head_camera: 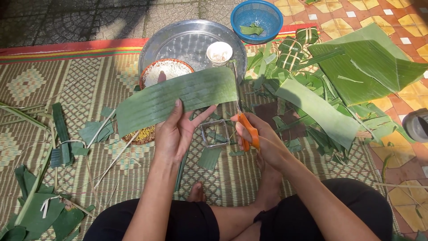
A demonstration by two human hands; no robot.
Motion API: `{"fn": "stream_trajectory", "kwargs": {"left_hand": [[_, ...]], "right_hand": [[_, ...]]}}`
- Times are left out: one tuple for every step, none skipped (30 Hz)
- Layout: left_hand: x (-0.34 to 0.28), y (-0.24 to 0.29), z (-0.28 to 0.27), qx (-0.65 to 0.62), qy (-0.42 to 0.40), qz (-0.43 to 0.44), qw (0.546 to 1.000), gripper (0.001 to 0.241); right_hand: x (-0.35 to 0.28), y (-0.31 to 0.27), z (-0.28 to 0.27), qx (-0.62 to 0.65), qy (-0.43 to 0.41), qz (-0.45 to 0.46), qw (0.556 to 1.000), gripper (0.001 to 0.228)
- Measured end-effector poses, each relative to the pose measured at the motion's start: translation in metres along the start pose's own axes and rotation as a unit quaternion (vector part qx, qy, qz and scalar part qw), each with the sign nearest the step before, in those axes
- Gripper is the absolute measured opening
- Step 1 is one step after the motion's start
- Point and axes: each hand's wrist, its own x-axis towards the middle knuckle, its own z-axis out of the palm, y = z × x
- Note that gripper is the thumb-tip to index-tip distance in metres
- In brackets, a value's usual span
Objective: The person is preparing banana leaves for wrapping food by measuring them against a wooden frame, folding them, and cutting them with scissors.
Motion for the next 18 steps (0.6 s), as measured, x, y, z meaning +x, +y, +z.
{"fn": "stream_trajectory", "kwargs": {"left_hand": [[-0.0001,-0.0005,-0.0012,0.000,0.000,0.000,1.000,0.030],[-0.0003,-0.0011,-0.0023,0.000,0.005,0.000,1.000,0.030],[-0.0002,-0.0016,-0.0033,0.001,0.009,-0.001,1.000,0.030],[0.0001,-0.0014,-0.0030,0.001,0.008,-0.001,1.000,0.030],[0.0005,-0.0014,-0.0027,-0.002,0.010,0.001,1.000,0.030],[0.0008,-0.0014,-0.0024,-0.005,0.011,0.002,1.000,0.031],[0.0008,-0.0013,-0.0032,-0.005,0.012,0.002,1.000,0.031],[0.0007,-0.0012,-0.0040,-0.006,0.012,0.000,1.000,0.031],[0.0016,-0.0008,-0.0043,-0.006,0.012,-0.002,1.000,0.031],[0.0022,-0.0006,-0.0038,-0.006,0.011,-0.002,1.000,0.031],[0.0021,-0.0009,-0.0035,-0.004,0.012,-0.002,1.000,0.031],[0.0019,-0.0013,-0.0032,-0.001,0.013,-0.003,1.000,0.032],[0.0022,-0.0015,-0.0033,-0.001,0.012,-0.003,1.000,0.032],[0.0025,-0.0017,-0.0034,-0.005,0.015,-0.004,1.000,0.031],[0.0026,-0.0015,-0.0037,-0.008,0.017,-0.004,1.000,0.030],[0.0021,-0.0016,-0.0028,-0.008,0.017,-0.004,1.000,0.030],[0.0017,-0.0017,-0.0019,-0.010,0.020,0.001,1.000,0.029],[0.0014,-0.0018,-0.0010,-0.012,0.022,0.006,1.000,0.029]], "right_hand": [[-0.0005,-0.0003,0.0019,0.000,0.000,0.000,1.000,0.044],[-0.0010,-0.0006,0.0038,0.007,0.017,0.004,1.000,0.043],[-0.0015,-0.0010,0.0056,0.015,0.035,0.007,0.999,0.042],[-0.0020,-0.0021,0.0066,0.015,0.035,0.007,0.999,0.042],[-0.0026,-0.0031,0.0074,0.012,0.041,0.011,0.999,0.041],[-0.0033,-0.0042,0.0083,0.009,0.048,0.015,0.999,0.041],[-0.0035,-0.0039,0.0087,0.009,0.047,0.015,0.999,0.041],[-0.0038,-0.0038,0.0092,0.010,0.053,0.012,0.998,0.040],[-0.0032,-0.0043,0.0095,0.011,0.058,0.007,0.998,0.039],[-0.0023,-0.0046,0.0094,0.011,0.058,0.006,0.998,0.039],[-0.0022,-0.0045,0.0094,0.004,0.058,0.010,0.998,0.039],[-0.0020,-0.0043,0.0093,-0.004,0.058,0.014,0.998,0.040],[-0.0023,-0.0044,0.0091,-0.004,0.058,0.014,0.998,0.040],[-0.0025,-0.0045,0.0088,-0.011,0.066,0.017,0.998,0.040],[-0.0028,-0.0045,0.0088,-0.018,0.072,0.019,0.997,0.040],[-0.0029,-0.0050,0.0095,-0.018,0.072,0.020,0.997,0.040],[-0.0029,-0.0056,0.0102,-0.021,0.076,0.021,0.997,0.039],[-0.0029,-0.0063,0.0107,-0.025,0.079,0.022,0.996,0.039]]}}
